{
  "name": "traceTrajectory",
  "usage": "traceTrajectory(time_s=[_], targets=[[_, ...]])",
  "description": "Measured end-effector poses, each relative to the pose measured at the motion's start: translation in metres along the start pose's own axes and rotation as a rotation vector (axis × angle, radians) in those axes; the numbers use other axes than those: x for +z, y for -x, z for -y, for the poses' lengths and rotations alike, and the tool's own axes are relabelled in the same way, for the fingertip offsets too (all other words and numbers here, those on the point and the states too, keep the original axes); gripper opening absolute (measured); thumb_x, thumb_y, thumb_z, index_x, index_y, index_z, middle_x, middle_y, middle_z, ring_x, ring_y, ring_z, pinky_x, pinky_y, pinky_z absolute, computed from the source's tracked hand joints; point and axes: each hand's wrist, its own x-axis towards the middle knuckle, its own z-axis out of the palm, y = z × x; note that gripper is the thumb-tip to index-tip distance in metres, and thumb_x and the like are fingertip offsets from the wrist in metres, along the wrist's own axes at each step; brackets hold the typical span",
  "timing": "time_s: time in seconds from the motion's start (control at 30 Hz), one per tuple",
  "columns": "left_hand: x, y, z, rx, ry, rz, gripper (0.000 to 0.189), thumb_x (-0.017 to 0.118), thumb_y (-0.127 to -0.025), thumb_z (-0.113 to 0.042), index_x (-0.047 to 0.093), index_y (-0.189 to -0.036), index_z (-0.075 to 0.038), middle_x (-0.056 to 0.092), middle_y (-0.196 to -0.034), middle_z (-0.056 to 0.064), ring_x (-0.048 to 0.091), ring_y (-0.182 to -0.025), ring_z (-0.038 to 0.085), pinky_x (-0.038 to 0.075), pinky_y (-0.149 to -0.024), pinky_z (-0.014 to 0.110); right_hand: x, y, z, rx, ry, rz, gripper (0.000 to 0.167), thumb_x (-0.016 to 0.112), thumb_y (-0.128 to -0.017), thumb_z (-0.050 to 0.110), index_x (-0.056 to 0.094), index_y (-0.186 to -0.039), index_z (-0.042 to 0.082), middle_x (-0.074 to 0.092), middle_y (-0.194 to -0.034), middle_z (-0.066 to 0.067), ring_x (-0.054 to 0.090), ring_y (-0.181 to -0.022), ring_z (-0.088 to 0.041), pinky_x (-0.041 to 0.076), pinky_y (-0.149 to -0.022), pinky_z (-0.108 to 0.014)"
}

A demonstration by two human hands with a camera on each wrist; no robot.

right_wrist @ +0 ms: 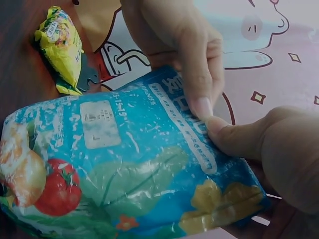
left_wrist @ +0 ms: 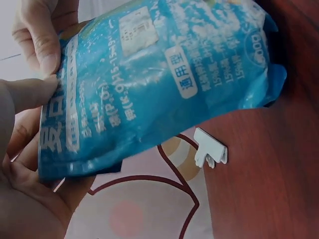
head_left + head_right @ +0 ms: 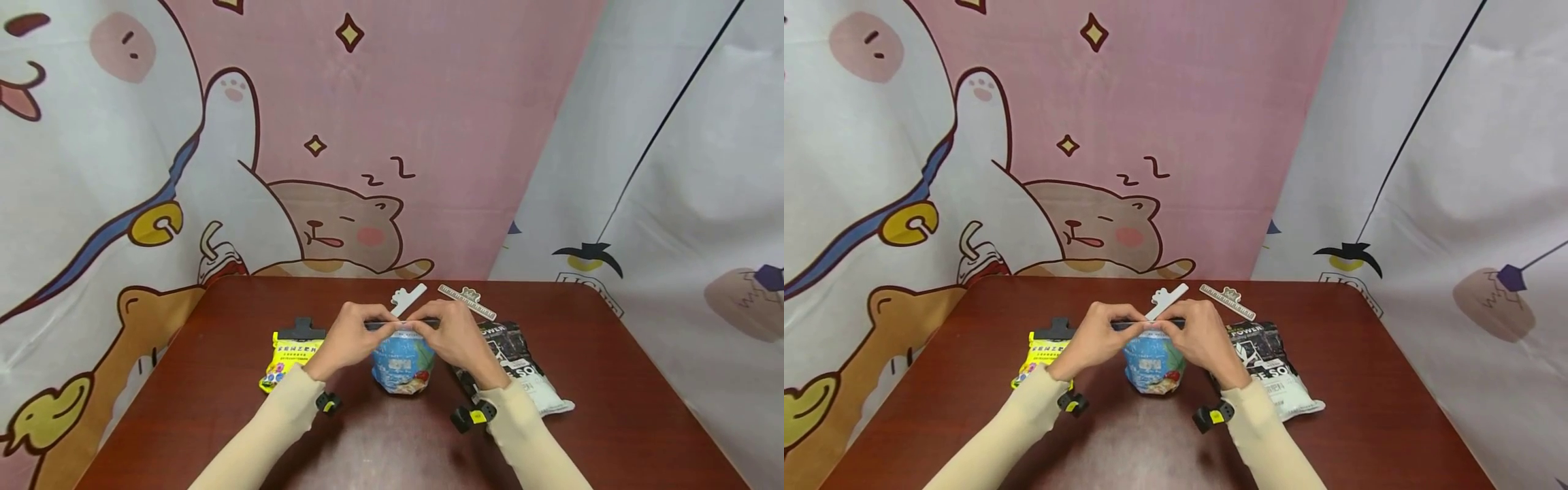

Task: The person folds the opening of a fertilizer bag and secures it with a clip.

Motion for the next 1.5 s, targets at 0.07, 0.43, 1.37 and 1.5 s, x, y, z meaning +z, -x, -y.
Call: traceTrajectory(time_s=[0.07,0.43,1.37,1.5], targets=[[-0.001,0.002,0.003,-0.026,0.033,0.0,0.007,0.074,-0.096,-0.027,0.081,-0.097,-0.025,0.077,-0.09,-0.012,0.067,-0.073,0.009,0.056,-0.067,0.028,-0.002,0.001,-0.002,0.029,-0.018,0.017,0.007,0.08,-0.091,0.026,0.083,-0.092,0.02,0.078,-0.088,0.008,0.071,-0.083,-0.008,0.06,-0.074,-0.036],[-0.011,0.013,0.012,-0.068,0.082,-0.043,0.007,0.074,-0.095,-0.032,0.08,-0.096,-0.029,0.077,-0.091,-0.012,0.063,-0.071,0.012,0.051,-0.06,0.026,-0.009,0.008,-0.008,0.065,-0.078,-0.004,0.005,0.081,-0.09,0.027,0.082,-0.092,0.023,0.078,-0.087,0.008,0.061,-0.062,-0.002,0.051,-0.059,-0.023],[-0.019,0.029,0.024,-0.141,0.224,-0.068,0.013,0.077,-0.092,-0.028,0.082,-0.104,-0.024,0.08,-0.101,-0.003,0.073,-0.092,0.018,0.056,-0.074,0.027,-0.014,0.019,-0.021,0.096,-0.122,0.002,0.01,0.077,-0.092,0.029,0.082,-0.101,0.027,0.077,-0.092,0.01,0.07,-0.074,-0.002,0.058,-0.067,-0.024],[-0.021,0.03,0.024,-0.158,0.216,-0.07,0.012,0.077,-0.092,-0.032,0.082,-0.102,-0.028,0.08,-0.099,-0.007,0.074,-0.094,0.012,0.058,-0.079,0.028,-0.015,0.02,-0.023,0.101,-0.135,-0.019,0.01,0.078,-0.091,0.028,0.083,-0.1,0.026,0.077,-0.09,0.011,0.071,-0.072,-0.003,0.058,-0.065,-0.024]])
